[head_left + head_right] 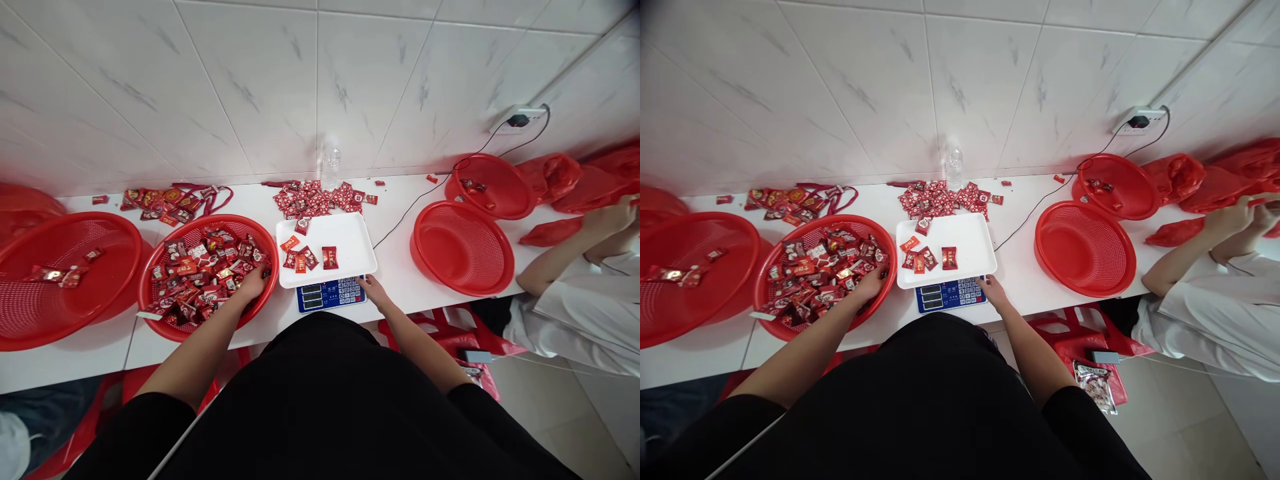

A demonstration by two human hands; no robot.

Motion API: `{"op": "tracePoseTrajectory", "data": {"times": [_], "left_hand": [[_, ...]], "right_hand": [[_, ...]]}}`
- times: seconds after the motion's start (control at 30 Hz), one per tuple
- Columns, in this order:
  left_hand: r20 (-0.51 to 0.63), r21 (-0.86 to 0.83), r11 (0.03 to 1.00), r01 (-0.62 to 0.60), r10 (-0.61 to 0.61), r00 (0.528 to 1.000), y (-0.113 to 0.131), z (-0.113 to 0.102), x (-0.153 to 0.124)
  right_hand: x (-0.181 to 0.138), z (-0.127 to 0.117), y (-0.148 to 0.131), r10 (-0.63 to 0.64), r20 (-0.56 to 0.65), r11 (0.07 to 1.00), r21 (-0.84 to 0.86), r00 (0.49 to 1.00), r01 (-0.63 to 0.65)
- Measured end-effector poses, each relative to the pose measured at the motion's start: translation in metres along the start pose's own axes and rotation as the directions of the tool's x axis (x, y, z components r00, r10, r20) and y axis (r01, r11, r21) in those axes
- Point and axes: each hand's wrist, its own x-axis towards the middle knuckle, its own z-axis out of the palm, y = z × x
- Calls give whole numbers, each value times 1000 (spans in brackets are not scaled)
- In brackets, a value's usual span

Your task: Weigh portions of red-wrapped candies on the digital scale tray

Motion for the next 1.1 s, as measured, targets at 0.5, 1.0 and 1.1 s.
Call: {"op": "tracePoseTrajectory", "data": {"times": [0.5,1.0,1.1], "left_hand": [[0,32,999,-28,28,1000,-6,2,4],[-7,14,1000,-7,8,1000,0,1,0],[0,40,999,-27,27,1000,1,0,0]], "right_hand": [[-2,-1,-4,18,40,997,80,999,-21],[-15,4,9,-192,19,981,25,981,192],[-18,6,16,-197,-27,980,-39,980,196]]}}
